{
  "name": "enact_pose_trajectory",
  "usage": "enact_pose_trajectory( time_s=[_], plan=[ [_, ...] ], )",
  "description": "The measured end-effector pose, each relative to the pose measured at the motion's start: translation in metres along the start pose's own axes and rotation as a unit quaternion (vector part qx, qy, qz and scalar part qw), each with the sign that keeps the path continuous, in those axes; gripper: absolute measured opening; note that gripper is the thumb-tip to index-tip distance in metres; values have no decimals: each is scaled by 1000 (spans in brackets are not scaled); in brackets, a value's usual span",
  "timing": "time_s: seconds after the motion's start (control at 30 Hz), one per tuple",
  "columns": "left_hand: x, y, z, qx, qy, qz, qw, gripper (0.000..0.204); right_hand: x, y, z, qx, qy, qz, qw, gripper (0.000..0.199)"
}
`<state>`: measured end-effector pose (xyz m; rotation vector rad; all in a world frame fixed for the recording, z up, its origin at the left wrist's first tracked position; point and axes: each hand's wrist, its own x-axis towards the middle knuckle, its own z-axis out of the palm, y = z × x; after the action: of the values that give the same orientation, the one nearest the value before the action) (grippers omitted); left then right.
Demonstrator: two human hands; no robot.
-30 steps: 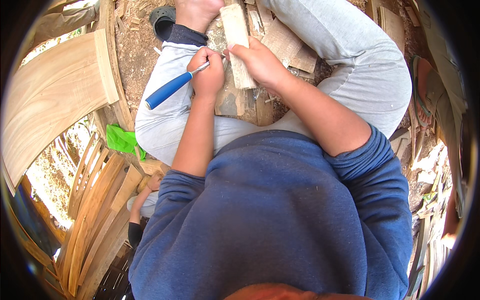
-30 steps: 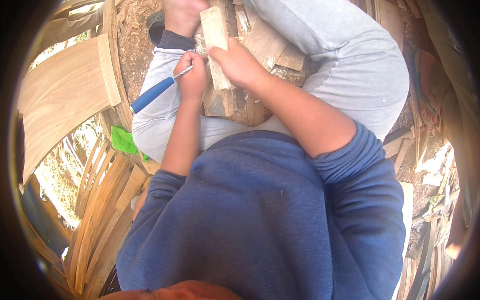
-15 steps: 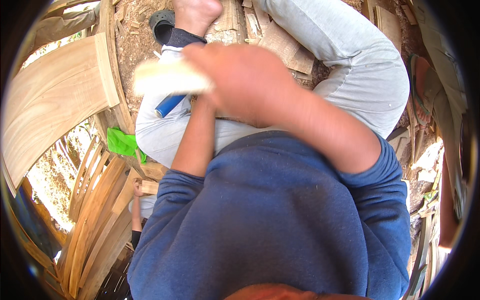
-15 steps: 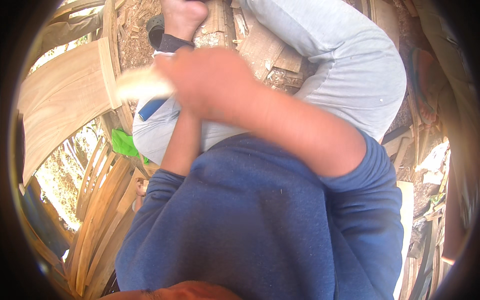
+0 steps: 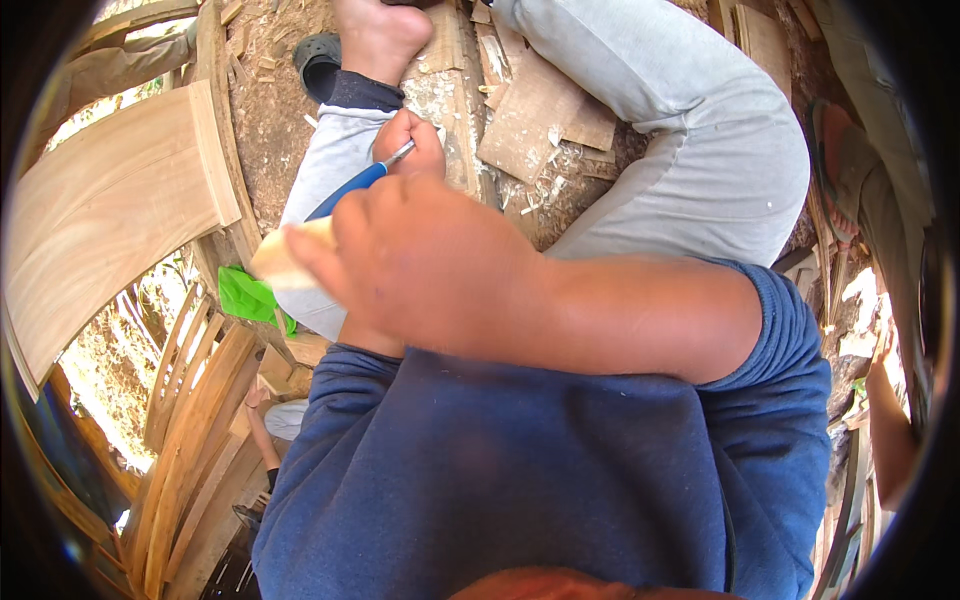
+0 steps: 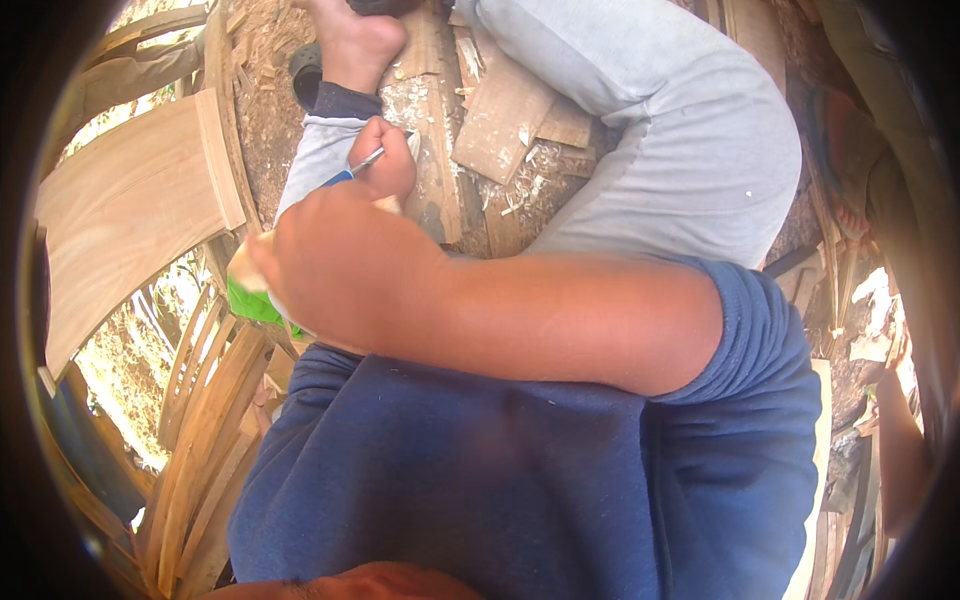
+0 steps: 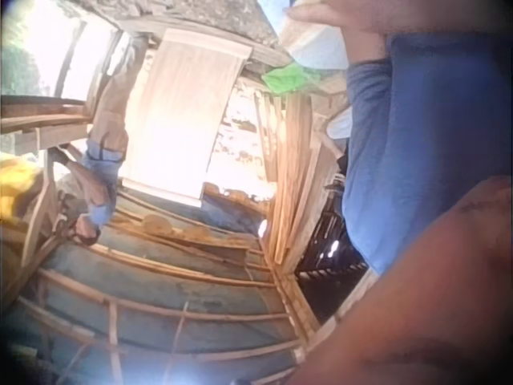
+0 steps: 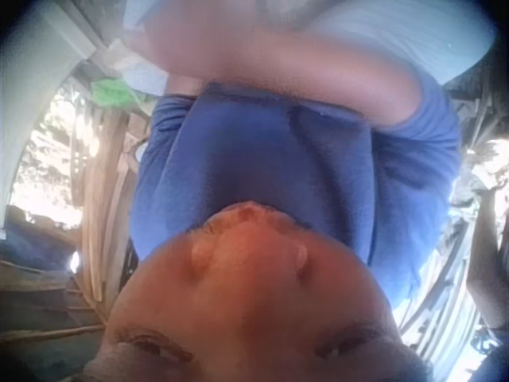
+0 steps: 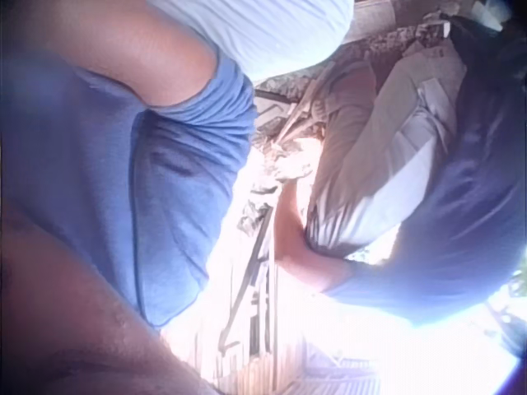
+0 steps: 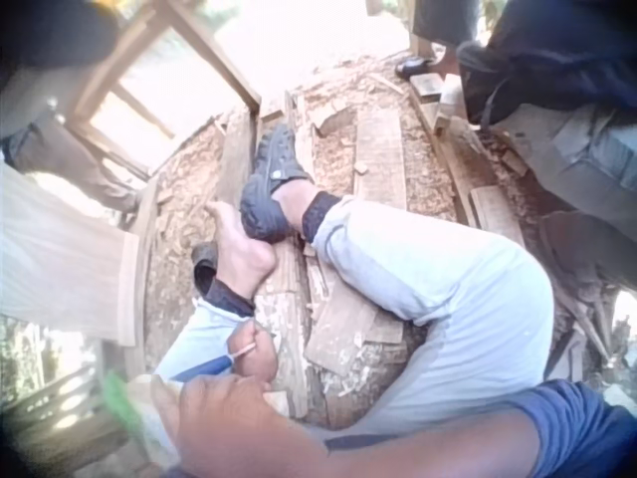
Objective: The person sits on the ground and carves a small piece of wood using a chisel and a mallet. They hold the wood steady with one hand while striking the chisel with the mallet to shape it.
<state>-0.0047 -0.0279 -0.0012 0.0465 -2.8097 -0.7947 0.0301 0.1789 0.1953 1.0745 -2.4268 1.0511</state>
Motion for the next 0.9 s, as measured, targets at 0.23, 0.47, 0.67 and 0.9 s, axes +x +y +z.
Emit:
enact_pose_trajectory(
  time_s=[0.23,0.47,0.67,0.9],
  plan=[
    [-1,15,-6,26,-33,-40,998,19,-2,3,19,71,12,-16,997,45],
    [-3,5,-3,-58,4,-3,998,19,-6,0,20,160,28,-26,986,34],
    [-2,12,-3,-84,0,-31,996,19,-9,0,15,171,13,-25,985,31],
    [-3,4,-3,-45,-13,-7,999,19,0,-13,-8,125,-14,-63,990,46]
  ],
)
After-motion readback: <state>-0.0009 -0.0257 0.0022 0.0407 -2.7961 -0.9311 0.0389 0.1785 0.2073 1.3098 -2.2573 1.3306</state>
